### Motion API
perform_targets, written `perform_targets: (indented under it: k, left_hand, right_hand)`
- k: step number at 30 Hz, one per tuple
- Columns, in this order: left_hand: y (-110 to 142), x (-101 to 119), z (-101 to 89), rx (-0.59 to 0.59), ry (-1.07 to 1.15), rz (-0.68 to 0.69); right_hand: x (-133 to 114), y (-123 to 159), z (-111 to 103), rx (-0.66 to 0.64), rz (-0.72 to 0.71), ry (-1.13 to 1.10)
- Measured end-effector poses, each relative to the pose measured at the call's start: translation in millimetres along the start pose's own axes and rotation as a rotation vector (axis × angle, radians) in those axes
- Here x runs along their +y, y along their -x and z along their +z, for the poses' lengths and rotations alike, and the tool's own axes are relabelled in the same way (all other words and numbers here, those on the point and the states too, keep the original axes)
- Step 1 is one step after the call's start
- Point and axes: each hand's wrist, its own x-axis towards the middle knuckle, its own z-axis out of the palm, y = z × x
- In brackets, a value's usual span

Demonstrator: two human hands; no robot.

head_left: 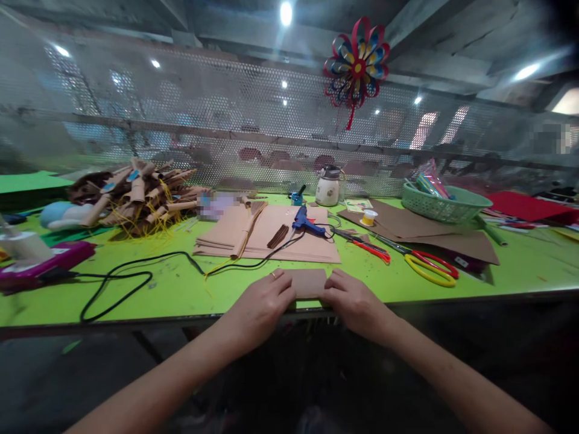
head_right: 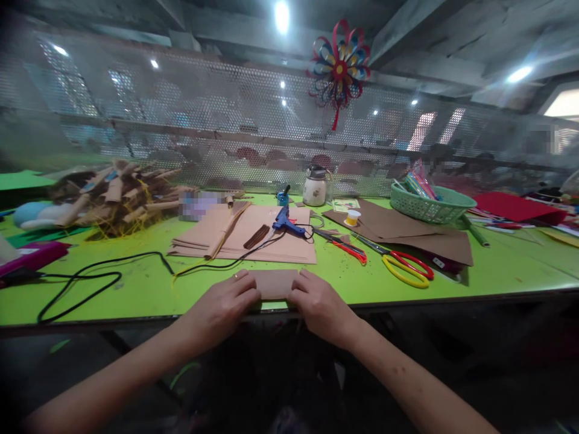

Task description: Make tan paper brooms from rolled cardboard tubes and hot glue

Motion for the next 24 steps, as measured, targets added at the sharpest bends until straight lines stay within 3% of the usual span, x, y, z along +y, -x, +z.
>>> perform_targets:
  k: [4,12,19,24]
  left_hand:
    - [-5.8,-0.5,-1.7,-0.043,0.044,-0.067]
    - [-16.1,4.0,-5.2,-0.054,0.12,-0.096]
    - [-21.8,-4.1,-3.0,-0.143,0.32,-0.261]
    - [-24.5,-5.9,-4.4,-0.145,0.359,-0.349]
  right_hand:
    - [0.7,-6.0,-3.4,-0.013,0.019,-0.13]
    - [-0.3,-12.8,3.2,-0.048,0.042,-0.047]
    - [8.0,-26.2,-10.6,-0.199,0.193,-0.196]
    - [18.7,-37.8,-14.3,-0.317,0.288,-0.38]
